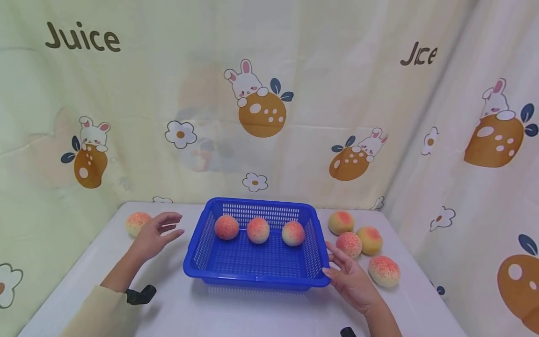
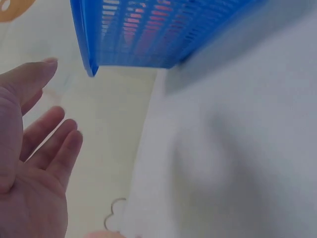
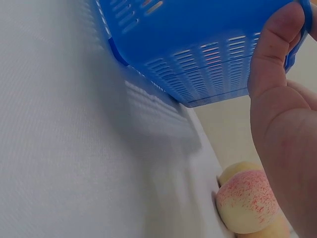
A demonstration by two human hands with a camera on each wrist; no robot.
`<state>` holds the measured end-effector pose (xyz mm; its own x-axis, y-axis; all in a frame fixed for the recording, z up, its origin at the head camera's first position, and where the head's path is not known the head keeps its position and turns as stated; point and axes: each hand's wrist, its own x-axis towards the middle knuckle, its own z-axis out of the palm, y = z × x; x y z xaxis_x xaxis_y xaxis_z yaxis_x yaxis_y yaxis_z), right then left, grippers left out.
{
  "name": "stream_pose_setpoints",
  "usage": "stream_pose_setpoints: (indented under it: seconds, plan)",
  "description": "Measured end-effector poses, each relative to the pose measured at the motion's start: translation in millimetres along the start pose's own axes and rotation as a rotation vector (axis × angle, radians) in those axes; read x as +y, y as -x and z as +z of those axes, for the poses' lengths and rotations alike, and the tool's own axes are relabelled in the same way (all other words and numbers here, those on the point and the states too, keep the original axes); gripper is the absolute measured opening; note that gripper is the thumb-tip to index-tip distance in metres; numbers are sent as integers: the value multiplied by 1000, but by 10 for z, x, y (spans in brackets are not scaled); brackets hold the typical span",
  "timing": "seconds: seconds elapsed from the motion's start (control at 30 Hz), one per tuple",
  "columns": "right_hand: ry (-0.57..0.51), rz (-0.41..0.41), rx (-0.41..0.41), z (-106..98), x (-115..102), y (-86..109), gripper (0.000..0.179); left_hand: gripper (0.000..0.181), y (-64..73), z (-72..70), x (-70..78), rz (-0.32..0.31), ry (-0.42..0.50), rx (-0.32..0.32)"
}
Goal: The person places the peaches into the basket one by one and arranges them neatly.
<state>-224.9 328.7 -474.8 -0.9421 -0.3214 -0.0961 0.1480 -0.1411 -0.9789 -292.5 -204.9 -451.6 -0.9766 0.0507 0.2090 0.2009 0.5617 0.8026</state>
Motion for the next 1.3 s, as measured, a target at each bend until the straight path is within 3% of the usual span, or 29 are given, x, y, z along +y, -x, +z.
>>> stream_pose_setpoints:
  seconds: [0.27,0.7,0.97,1.3]
  plan:
    - [-9,10,17,17,-6,3,73,50,97,-106,-200,-19,3,143]
    - [-7,4,10,50,-35,10,74,59,177,-436,-417,-111,42,267]
    - [-23,-14,-13,29,-27,18,74,55,157,-500,-541,-112,33,377]
    - [-11,7,9,57,-49,19,74,61,105,-530,-673,-228,47,405]
